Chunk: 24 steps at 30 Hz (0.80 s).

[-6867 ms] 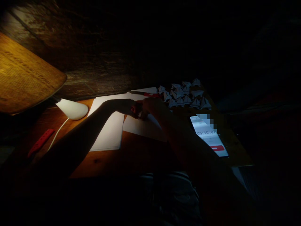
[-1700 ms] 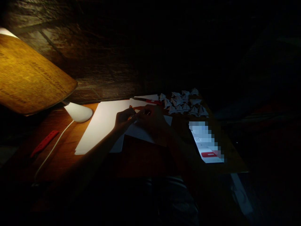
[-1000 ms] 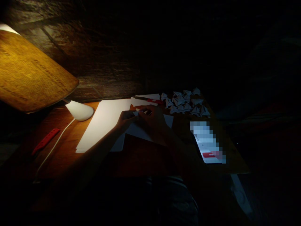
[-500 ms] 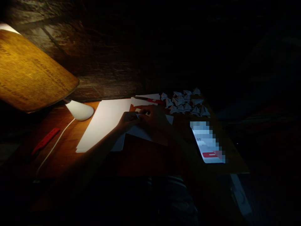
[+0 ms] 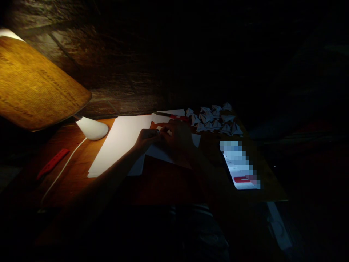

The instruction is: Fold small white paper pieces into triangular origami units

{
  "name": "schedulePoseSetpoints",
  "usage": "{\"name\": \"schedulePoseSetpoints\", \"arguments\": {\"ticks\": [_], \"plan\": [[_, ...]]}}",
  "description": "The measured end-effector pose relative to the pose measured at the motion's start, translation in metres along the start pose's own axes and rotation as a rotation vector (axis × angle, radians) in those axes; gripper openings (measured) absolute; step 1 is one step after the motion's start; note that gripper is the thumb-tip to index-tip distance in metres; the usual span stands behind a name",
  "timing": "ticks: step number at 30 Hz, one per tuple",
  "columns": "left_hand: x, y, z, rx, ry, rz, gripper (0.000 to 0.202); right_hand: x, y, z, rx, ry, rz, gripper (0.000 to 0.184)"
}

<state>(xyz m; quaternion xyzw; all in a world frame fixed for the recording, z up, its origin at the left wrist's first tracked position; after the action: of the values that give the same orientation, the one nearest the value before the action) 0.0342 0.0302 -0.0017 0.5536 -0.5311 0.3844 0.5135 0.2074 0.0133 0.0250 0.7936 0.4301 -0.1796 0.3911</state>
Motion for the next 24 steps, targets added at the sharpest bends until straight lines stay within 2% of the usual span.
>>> {"name": "schedulePoseSetpoints", "arguments": {"ticks": [7,11,17,24], "plan": [[-0.0006,0.0001,0.0009,0.004,0.057,0.043,0.035,-0.0024,0.0031,0.0016,-0.049,0.061,0.022,0.007],[-0.0039,0.0004,0.0002,0.022,0.059,0.066,0.024,-0.0014,0.004,0.0,-0.053,0.064,0.029,0.011],[0.0001,-0.0014,0.0005,0.02,0.015,0.03,0.033,0.0014,0.0004,-0.0016,-0.08,0.025,0.052,0.007],[0.0016,0.0004,0.0003,0.014,0.012,0.019,0.029,-0.0047,-0.0022,-0.0013,-0.07,0.104,0.18,0.011]]}}
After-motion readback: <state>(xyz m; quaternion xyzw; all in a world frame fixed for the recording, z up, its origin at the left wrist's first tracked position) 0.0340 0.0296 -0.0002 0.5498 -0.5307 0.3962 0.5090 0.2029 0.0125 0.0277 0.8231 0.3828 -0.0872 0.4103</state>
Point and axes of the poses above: each hand's wrist, its own z-axis away from the middle knuckle, its own y-axis out of the back of the hand, x = y × z, the point moved 2 cm from there along -z, towards the middle knuckle, and after that the axes turned 12 degrees about x, right-handed, at the moved point
